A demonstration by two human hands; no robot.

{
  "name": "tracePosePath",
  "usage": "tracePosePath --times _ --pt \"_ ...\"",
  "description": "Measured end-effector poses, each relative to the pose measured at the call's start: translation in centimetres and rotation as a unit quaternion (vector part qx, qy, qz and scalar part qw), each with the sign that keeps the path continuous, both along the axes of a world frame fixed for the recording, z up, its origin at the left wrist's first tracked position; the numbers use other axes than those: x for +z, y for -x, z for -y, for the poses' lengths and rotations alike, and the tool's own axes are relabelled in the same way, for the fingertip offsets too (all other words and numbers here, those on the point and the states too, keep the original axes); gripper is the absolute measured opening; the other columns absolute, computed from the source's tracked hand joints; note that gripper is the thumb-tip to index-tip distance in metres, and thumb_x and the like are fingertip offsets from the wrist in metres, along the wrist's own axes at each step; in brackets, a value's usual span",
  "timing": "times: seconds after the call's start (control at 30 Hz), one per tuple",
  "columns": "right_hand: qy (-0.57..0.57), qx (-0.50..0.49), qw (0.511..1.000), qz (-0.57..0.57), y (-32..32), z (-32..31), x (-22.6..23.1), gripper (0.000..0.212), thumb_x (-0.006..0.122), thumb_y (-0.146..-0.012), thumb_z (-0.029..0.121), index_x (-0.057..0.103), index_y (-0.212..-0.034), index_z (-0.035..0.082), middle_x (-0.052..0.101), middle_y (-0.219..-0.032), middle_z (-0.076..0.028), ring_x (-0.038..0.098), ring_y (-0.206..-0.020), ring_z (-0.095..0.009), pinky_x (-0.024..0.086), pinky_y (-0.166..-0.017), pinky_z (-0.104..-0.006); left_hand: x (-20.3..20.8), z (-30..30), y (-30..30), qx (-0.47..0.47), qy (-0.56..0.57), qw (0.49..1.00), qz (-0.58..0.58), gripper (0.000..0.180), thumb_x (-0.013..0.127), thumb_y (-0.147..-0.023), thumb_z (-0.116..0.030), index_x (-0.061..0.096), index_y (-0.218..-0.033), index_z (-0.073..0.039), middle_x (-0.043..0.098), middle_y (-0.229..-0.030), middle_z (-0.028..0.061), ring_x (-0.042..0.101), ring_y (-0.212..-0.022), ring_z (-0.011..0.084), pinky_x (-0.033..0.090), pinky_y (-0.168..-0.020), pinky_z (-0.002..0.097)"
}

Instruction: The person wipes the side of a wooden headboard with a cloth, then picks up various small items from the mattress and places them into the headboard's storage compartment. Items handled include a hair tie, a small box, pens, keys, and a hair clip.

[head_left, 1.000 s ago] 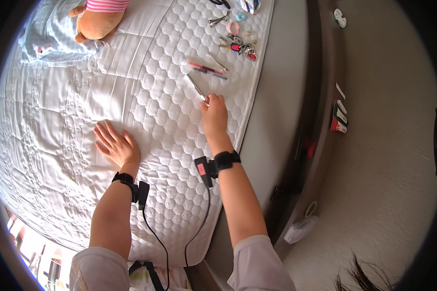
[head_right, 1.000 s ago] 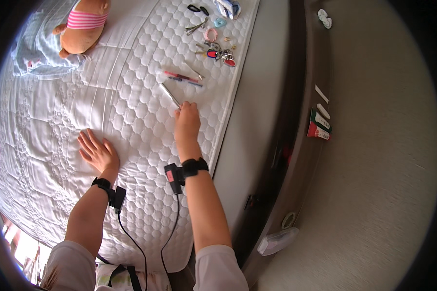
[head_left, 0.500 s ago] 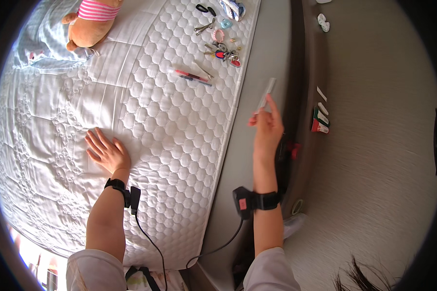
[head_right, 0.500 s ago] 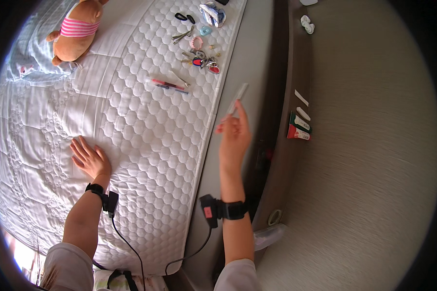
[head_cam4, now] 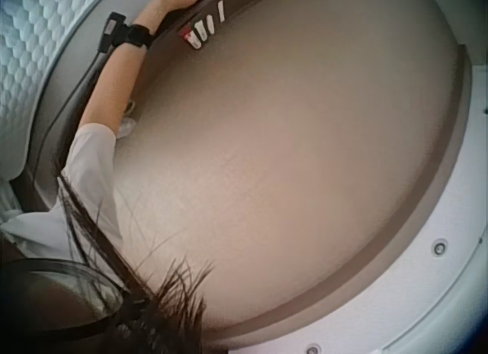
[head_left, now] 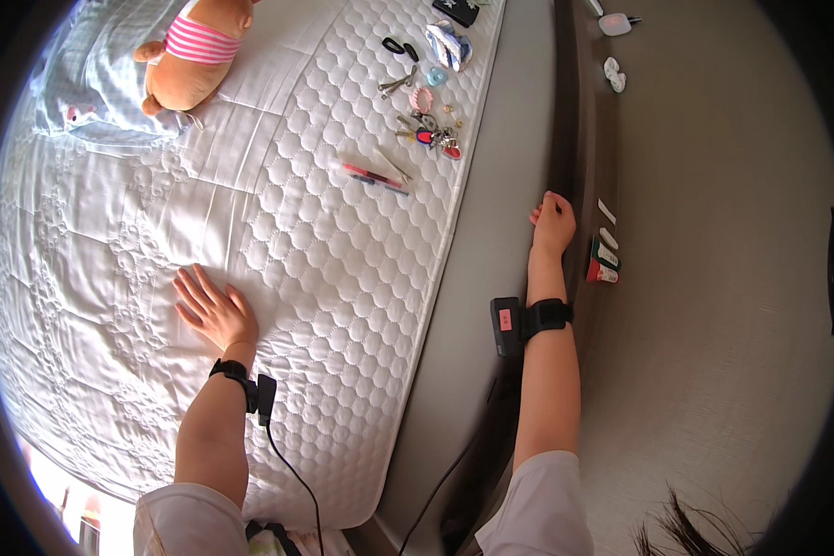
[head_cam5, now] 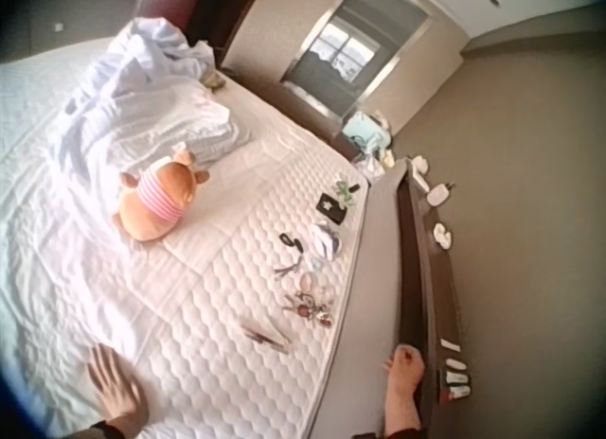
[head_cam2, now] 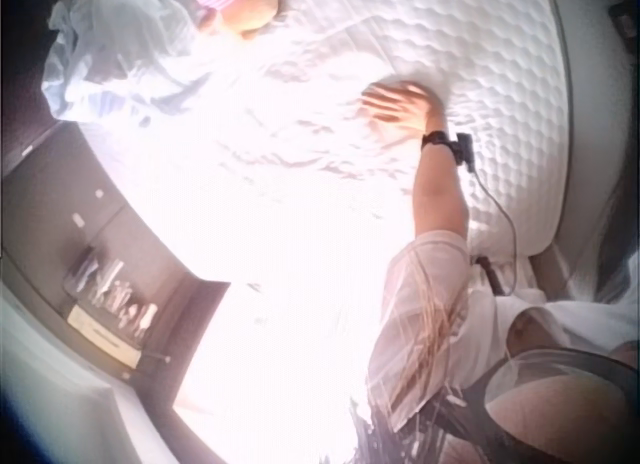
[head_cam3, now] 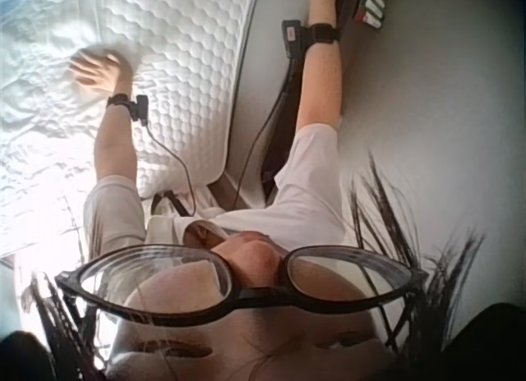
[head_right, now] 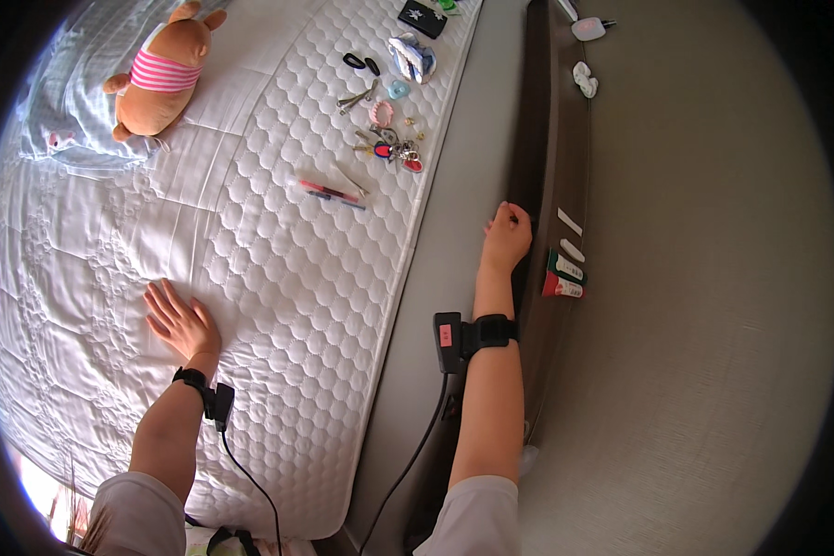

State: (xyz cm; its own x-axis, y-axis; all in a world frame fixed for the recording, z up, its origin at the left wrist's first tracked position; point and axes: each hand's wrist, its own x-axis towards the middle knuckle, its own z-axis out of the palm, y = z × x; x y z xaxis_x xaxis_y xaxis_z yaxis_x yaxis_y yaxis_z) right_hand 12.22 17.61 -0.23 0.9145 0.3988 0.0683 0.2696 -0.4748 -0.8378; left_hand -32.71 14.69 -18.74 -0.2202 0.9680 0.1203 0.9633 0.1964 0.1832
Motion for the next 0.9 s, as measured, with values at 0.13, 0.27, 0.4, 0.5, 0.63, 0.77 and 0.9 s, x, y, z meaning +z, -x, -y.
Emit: tracePosePath --times 0.13,0.27,0.4,0.5,0.63,0.77,0.9 --pt "0.091 0.030 0.993 0.074 -3.0 -0.6 -0.3 0.033 0.069 -0.087 0.023 0.061 -0.105 -0.003 0.060 -0.083 -0.005 0.059 -0.071 -0.014 0.051 -0.061 -0.0269 0.4 -0.1 0.0 0.002 0.019 1.000 0.004 0.069 0.043 -0.089 -0.027 0.018 -0.151 -0.009 0.013 -0.159 0.0120 0.007 -0.147 0.0271 0.007 -0.116 0.0503" --pt "0.102 0.080 0.985 0.116 -5.8 -0.7 -1.2 0.039 0.071 -0.086 0.023 0.059 -0.106 -0.007 0.064 -0.088 -0.009 0.060 -0.081 -0.018 0.048 -0.077 -0.0291 0.6 -0.1 0.0 -0.006 0.013 1.000 0.012 0.070 0.043 -0.089 -0.026 0.018 -0.151 -0.008 0.012 -0.159 0.0130 0.006 -0.147 0.0282 0.006 -0.116 0.0503" --pt "0.091 0.101 0.984 0.115 -7.0 -0.7 -1.9 0.044 0.072 -0.085 0.024 0.059 -0.111 -0.009 0.065 -0.092 -0.011 0.060 -0.082 -0.019 0.047 -0.079 -0.0298 0.7 -0.2 0.1 -0.003 0.025 1.000 0.010 0.070 0.043 -0.088 -0.026 0.018 -0.151 -0.007 0.012 -0.159 0.0133 0.006 -0.148 0.0285 0.005 -0.116 0.0506" --pt "0.097 0.105 0.982 0.120 -6.7 -0.7 -2.0 0.049 0.071 -0.087 0.025 0.057 -0.119 -0.010 0.067 -0.098 -0.013 0.061 -0.087 -0.020 0.047 -0.082 -0.0297 0.7 -0.1 0.0 -0.005 0.019 1.000 0.011 0.070 0.042 -0.088 -0.026 0.018 -0.151 -0.007 0.012 -0.159 0.0131 0.006 -0.148 0.0285 0.005 -0.116 0.0506" --pt "0.106 0.092 0.982 0.124 -5.8 -0.7 -1.7 0.052 0.069 -0.088 0.026 0.055 -0.124 -0.009 0.068 -0.102 -0.016 0.062 -0.090 -0.020 0.047 -0.084 -0.0298 0.6 -0.1 0.0 -0.002 0.023 1.000 0.005 0.070 0.042 -0.088 -0.026 0.018 -0.151 -0.007 0.012 -0.159 0.0127 0.006 -0.148 0.0284 0.005 -0.116 0.0502" --pt "0.109 0.098 0.978 0.149 -5.7 -0.8 -1.5 0.052 0.069 -0.088 0.026 0.055 -0.124 -0.009 0.068 -0.101 -0.015 0.063 -0.088 -0.020 0.048 -0.082 -0.0298 0.5 -0.1 0.0 0.000 0.029 1.000 -0.005 0.070 0.042 -0.088 -0.026 0.018 -0.151 -0.008 0.012 -0.159 0.0126 0.007 -0.147 0.0282 0.006 -0.116 0.0500" --pt "0.105 0.099 0.977 0.154 -5.6 -1.1 -1.6 0.053 0.069 -0.088 0.027 0.055 -0.124 -0.008 0.068 -0.096 -0.014 0.062 -0.083 -0.020 0.048 -0.080 -0.0300 0.5 -0.1 0.0 0.000 0.031 0.999 -0.008 0.069 0.041 -0.089 -0.027 0.018 -0.151 -0.008 0.012 -0.159 0.0124 0.007 -0.147 0.0281 0.006 -0.117 0.0499"
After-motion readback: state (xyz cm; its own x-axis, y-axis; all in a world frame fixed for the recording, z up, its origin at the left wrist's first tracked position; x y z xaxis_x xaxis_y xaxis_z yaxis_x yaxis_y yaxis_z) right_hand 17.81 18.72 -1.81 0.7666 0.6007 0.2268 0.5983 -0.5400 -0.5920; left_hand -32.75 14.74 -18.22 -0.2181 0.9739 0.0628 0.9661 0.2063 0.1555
